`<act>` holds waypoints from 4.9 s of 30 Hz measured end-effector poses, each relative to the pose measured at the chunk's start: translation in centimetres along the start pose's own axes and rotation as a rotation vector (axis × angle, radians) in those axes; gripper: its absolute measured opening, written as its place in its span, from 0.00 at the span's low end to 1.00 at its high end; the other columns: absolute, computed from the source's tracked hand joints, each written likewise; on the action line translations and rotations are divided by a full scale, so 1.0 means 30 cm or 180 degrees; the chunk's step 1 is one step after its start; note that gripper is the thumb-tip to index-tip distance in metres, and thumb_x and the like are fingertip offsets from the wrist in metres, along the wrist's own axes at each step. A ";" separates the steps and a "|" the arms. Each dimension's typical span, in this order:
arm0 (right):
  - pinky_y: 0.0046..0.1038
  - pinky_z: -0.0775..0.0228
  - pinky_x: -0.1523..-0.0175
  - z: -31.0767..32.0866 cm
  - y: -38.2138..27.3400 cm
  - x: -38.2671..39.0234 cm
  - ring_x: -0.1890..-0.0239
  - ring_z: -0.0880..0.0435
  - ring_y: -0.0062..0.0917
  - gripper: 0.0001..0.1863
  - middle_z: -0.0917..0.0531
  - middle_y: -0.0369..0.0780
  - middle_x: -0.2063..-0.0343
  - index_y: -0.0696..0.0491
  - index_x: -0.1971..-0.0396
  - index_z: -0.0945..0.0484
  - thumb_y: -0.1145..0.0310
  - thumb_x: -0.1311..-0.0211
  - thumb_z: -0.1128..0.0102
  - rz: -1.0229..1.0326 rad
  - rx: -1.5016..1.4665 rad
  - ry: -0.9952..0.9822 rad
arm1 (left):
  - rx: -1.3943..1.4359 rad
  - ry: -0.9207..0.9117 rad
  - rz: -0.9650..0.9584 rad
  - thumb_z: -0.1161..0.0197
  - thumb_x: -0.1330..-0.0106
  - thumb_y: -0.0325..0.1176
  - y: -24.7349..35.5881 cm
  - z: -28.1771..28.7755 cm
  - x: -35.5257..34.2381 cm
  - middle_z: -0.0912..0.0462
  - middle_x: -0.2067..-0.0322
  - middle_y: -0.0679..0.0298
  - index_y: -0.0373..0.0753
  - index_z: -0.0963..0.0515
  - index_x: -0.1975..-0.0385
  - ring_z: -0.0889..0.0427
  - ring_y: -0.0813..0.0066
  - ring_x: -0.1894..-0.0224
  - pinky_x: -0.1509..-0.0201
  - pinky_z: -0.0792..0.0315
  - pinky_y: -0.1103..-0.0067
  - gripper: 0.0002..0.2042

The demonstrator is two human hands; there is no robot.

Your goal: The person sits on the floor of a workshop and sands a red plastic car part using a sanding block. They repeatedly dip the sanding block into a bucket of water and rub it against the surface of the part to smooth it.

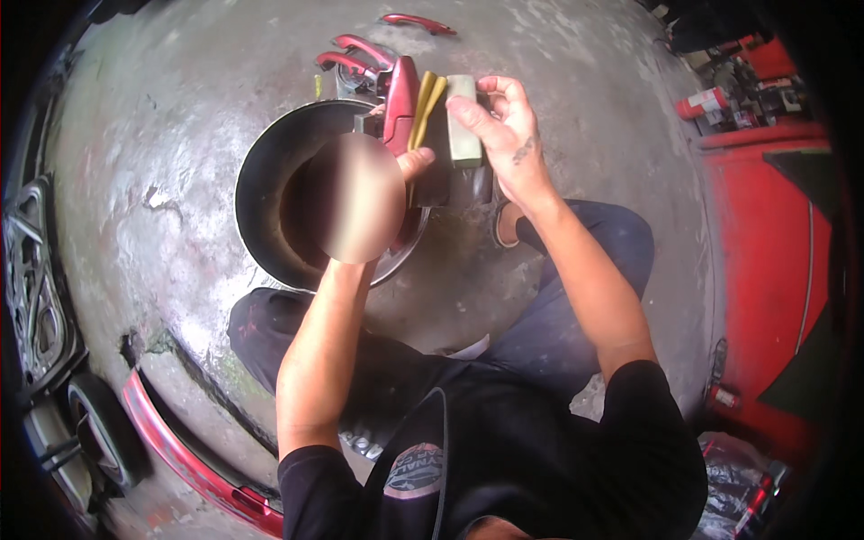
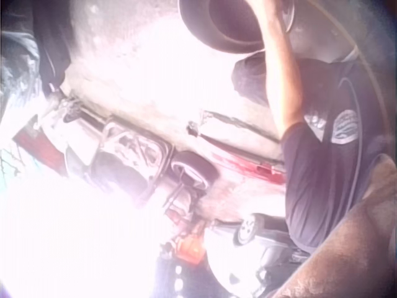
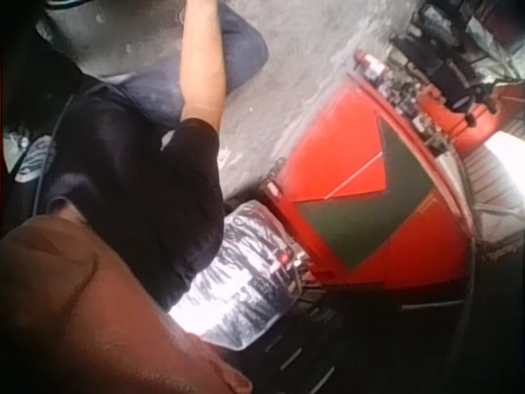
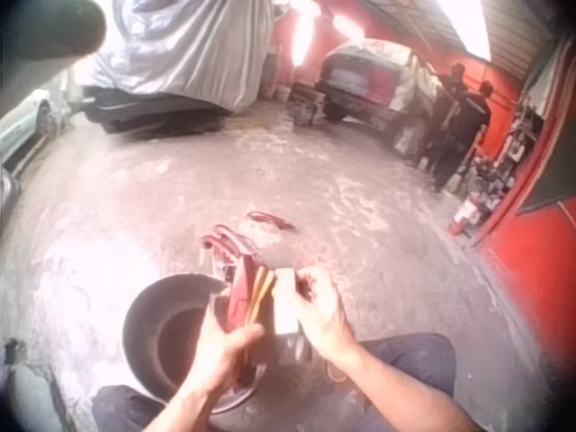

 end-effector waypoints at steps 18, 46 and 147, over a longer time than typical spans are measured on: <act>0.31 0.24 0.37 0.014 0.044 -0.001 0.43 0.19 0.26 0.38 0.21 0.40 0.44 0.55 0.28 0.35 0.74 0.37 0.31 -0.0574 -0.0794 -0.0393 | 0.0394 0.0220 0.0146 0.35 0.37 0.21 -0.008 0.030 -0.013 0.17 0.51 0.58 0.34 0.30 0.38 0.13 0.68 0.53 0.46 0.16 0.72 0.26; 0.36 0.20 0.44 -0.138 -0.163 0.128 0.46 0.12 0.37 0.31 0.14 0.46 0.47 0.54 0.40 0.23 0.77 0.51 0.41 0.1080 0.1460 -0.1700 | -0.0004 0.0654 0.0075 0.25 0.32 0.32 0.047 0.094 -0.028 0.17 0.52 0.58 0.34 0.27 0.36 0.14 0.67 0.56 0.56 0.17 0.71 0.27; 0.39 0.32 0.26 -0.166 -0.082 0.126 0.29 0.26 0.35 0.29 0.25 0.47 0.33 0.60 0.29 0.37 0.82 0.29 0.53 0.0682 0.0006 -0.1070 | -0.0987 0.0533 -0.1551 0.28 0.35 0.22 0.094 0.061 0.027 0.23 0.47 0.60 0.39 0.40 0.32 0.20 0.72 0.47 0.42 0.23 0.72 0.34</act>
Point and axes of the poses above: each hand's wrist, its own x-axis away from the middle knuckle, its own z-axis out of the back of the hand, y = z × x, the point moved 6 cm from there along -x, towards the middle knuckle
